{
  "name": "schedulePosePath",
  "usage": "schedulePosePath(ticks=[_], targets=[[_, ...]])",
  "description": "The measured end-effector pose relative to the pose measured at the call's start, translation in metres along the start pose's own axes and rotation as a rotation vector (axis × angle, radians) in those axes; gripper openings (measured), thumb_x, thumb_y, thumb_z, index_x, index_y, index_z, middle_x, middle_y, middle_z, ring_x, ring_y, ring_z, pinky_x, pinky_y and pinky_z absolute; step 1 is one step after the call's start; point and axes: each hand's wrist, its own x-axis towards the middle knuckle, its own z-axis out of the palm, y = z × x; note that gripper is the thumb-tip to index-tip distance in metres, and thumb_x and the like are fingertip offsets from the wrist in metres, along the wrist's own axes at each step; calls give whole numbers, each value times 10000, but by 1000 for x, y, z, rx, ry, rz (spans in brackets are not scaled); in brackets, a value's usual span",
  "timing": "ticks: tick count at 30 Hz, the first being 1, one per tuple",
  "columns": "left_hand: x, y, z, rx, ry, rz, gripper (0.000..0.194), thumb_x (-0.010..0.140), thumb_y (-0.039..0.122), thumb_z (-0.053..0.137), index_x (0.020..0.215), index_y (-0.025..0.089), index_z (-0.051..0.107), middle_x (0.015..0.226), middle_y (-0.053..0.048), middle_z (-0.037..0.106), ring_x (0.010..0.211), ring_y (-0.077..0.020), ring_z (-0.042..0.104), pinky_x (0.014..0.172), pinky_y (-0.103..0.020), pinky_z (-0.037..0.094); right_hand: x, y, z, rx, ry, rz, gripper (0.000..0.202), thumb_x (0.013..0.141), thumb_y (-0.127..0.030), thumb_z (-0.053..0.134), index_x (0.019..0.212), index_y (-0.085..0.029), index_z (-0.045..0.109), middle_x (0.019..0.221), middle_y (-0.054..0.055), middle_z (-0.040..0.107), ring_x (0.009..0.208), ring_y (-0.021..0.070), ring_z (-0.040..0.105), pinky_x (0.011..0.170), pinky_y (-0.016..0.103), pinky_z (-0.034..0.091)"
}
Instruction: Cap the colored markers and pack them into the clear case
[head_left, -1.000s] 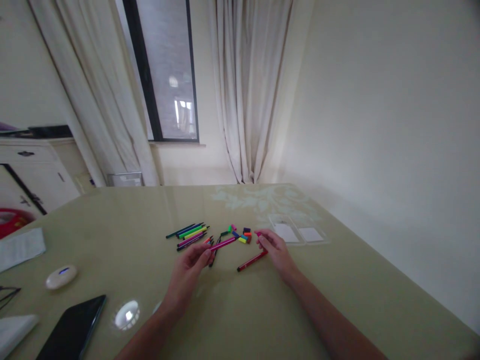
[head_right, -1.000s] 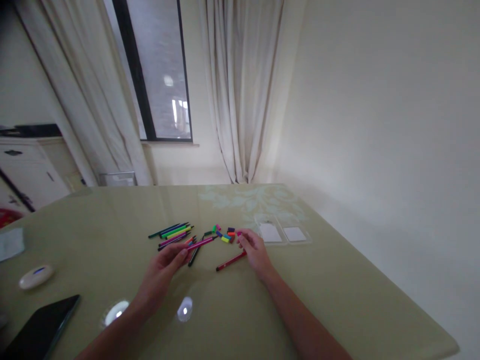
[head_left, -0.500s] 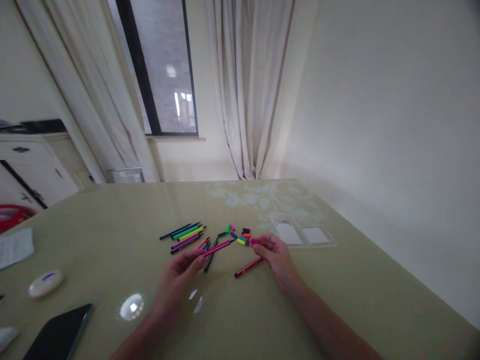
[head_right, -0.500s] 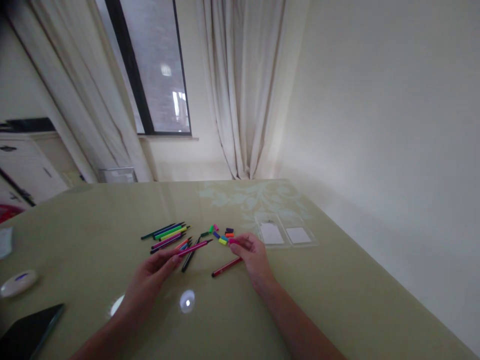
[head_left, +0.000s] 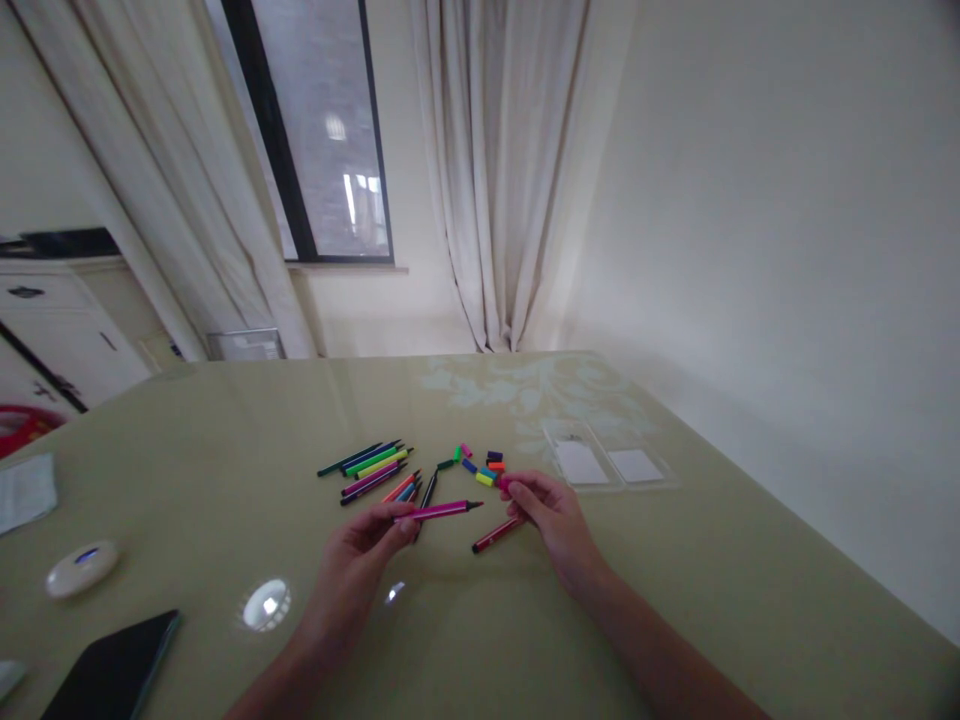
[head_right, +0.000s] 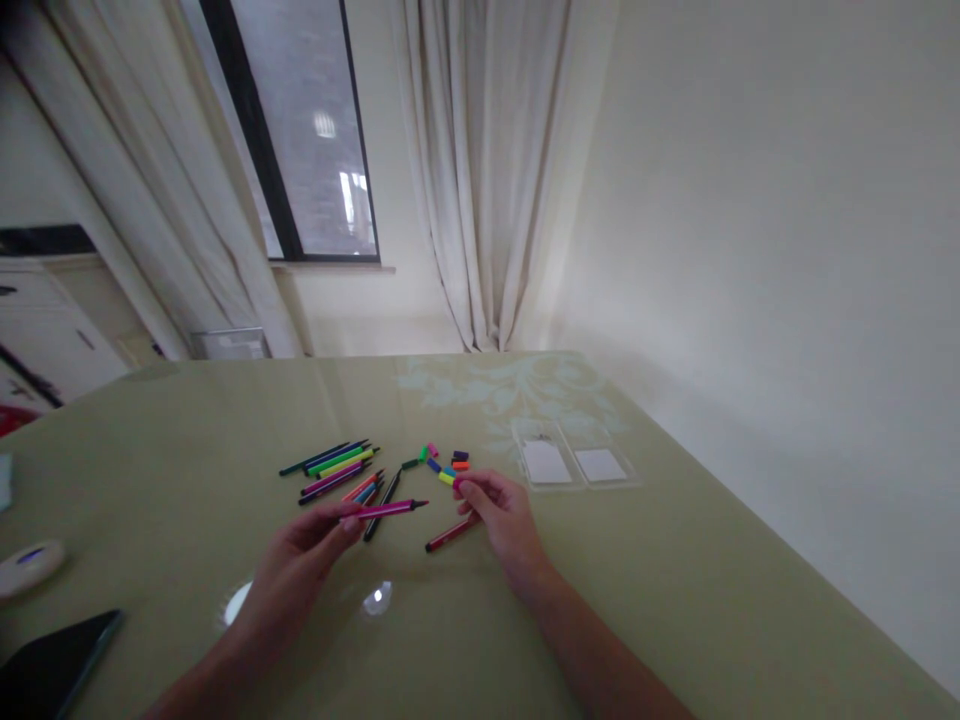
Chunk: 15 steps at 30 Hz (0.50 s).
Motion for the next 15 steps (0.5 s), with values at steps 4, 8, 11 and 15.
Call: schedulePosePath(ticks=[4, 8, 11, 15], targets=[[0, -2, 1, -37, -18, 8, 466, 666, 520, 899, 982, 189, 814, 943, -89, 804, 861, -204, 729, 800, -292, 596, -1, -4, 1, -21, -26, -12, 399, 712, -506, 875, 974, -212, 808, 962, 79, 788, 753, 177, 678, 714, 307, 544], [2, -7, 0, -77, -41, 3, 482, 706, 525, 874, 1046, 190, 811, 1006, -103, 806, 906, -209, 736, 867, -310, 596, -1, -6, 1, 20, -41, -22, 418, 715, -483, 883, 1031, -227, 786, 963, 71, 796, 745, 171, 690, 730, 314, 564], [3, -8, -1, -73, -47, 20, 461, 718, 489, 878, 1069, 200, 803, 1037, -100, 803, 912, -205, 735, 861, -304, 599, -1, -5, 1, -2, -38, -36, 366, 729, -499, 870, 934, -206, 793, 896, 70, 791, 742, 173, 689, 706, 300, 565], [3, -6, -1, -51, -37, 36, 444, 718, 476, 882, 1063, 210, 800, 1040, -93, 803, 910, -200, 732, 849, -293, 600, -2, -4, 0, -18, -63, -28, 351, 742, -481, 865, 955, -209, 803, 933, 77, 798, 760, 176, 696, 734, 311, 578]])
